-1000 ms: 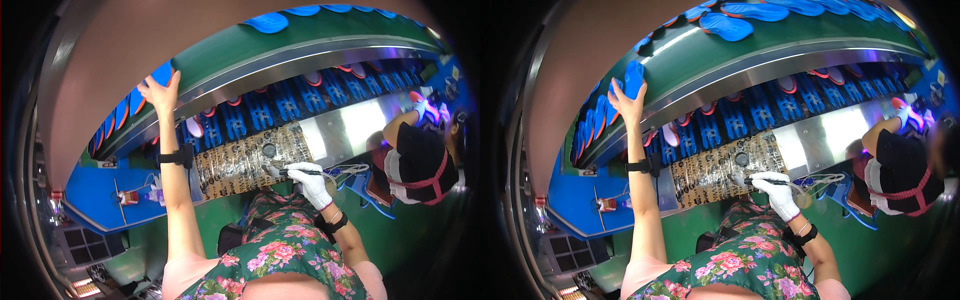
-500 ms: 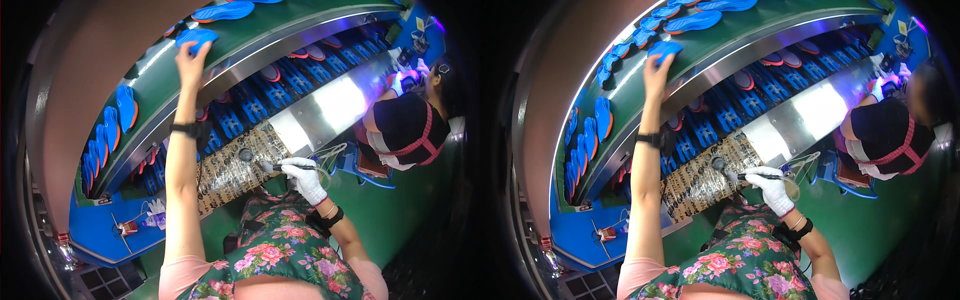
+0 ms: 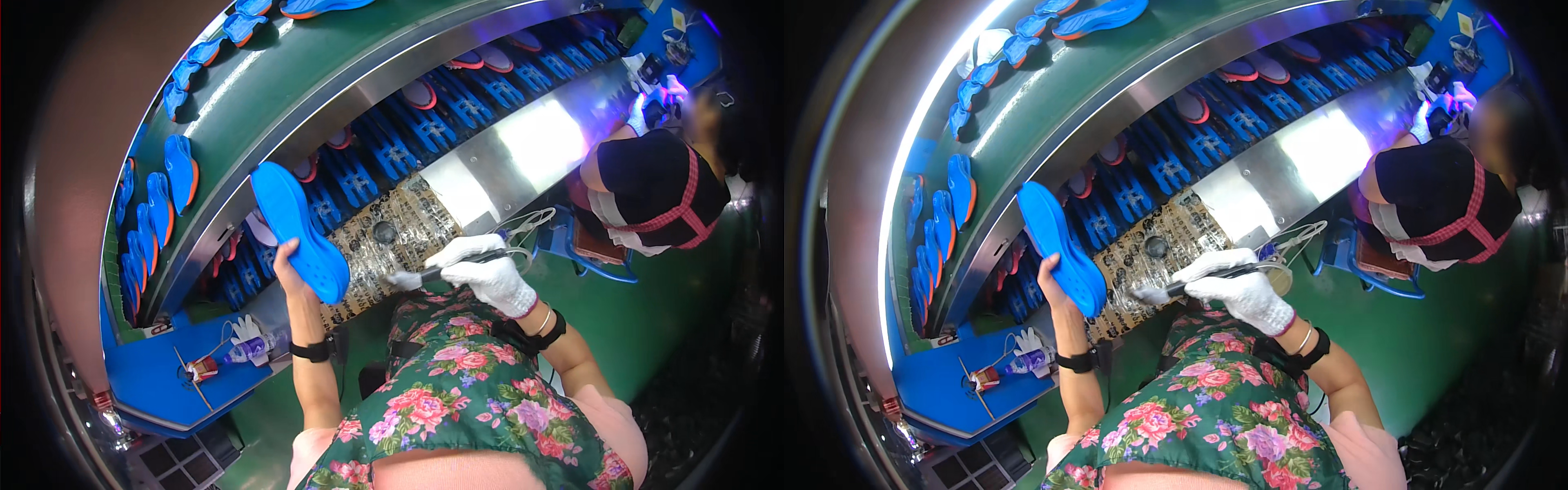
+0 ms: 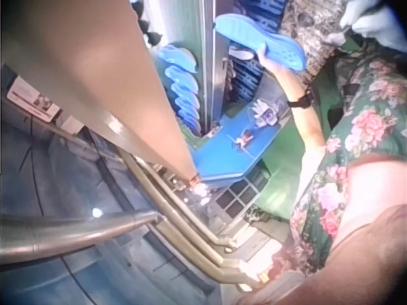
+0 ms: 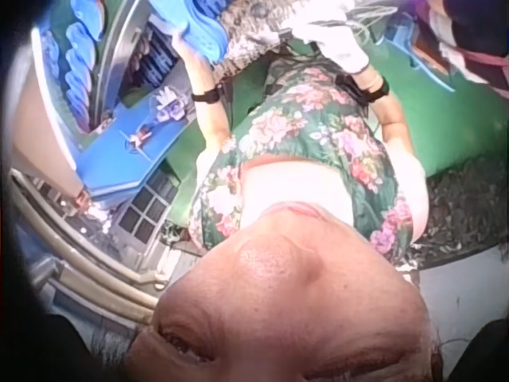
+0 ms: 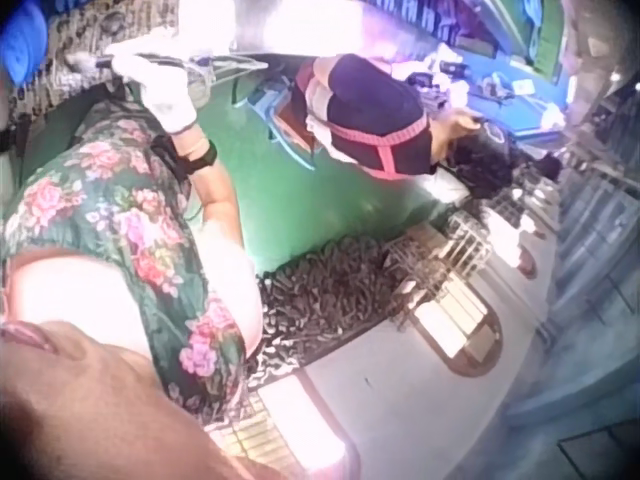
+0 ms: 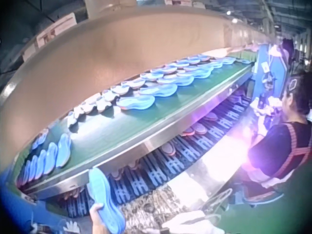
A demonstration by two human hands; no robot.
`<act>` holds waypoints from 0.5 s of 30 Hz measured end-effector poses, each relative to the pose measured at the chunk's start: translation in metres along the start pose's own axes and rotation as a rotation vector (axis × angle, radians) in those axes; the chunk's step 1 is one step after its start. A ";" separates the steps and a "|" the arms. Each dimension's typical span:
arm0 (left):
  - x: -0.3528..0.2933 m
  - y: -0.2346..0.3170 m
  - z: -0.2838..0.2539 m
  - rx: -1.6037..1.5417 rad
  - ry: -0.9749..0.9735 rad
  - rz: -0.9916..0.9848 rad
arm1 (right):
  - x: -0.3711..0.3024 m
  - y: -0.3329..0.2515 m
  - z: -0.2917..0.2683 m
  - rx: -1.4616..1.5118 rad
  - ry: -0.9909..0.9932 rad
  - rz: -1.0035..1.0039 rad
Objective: Applying adhesive to the interior surface of blue shoe soles using a brush tool on a manufacturing assembly line.
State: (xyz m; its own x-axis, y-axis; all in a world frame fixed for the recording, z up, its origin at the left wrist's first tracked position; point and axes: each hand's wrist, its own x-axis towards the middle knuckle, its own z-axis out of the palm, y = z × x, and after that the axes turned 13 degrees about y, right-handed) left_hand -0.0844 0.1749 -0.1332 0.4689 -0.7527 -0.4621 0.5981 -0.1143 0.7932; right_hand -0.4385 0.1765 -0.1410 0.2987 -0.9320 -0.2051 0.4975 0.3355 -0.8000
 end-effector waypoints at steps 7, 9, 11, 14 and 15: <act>-0.021 -0.055 -0.057 -0.213 -0.170 -0.065 | -0.008 -0.001 0.030 -0.082 -0.197 0.095; -0.022 -0.058 -0.066 -0.202 -0.168 -0.021 | -0.010 0.003 0.031 -0.092 -0.204 0.104; -0.025 -0.064 -0.081 -0.191 -0.159 0.027 | -0.013 0.007 0.032 -0.100 -0.218 0.116; -0.027 -0.071 -0.095 -0.337 -0.176 -0.057 | -0.010 0.013 0.034 -0.133 -0.297 0.006; -0.030 -0.076 -0.093 -0.345 -0.214 -0.102 | -0.010 0.019 0.033 -0.125 -0.274 0.002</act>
State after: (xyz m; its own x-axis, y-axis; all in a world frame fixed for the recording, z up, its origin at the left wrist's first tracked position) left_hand -0.0832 0.2670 -0.2162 0.2718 -0.8709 -0.4095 0.8345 0.0013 0.5510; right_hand -0.4051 0.1964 -0.1355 0.5169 -0.8539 -0.0608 0.3976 0.3024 -0.8663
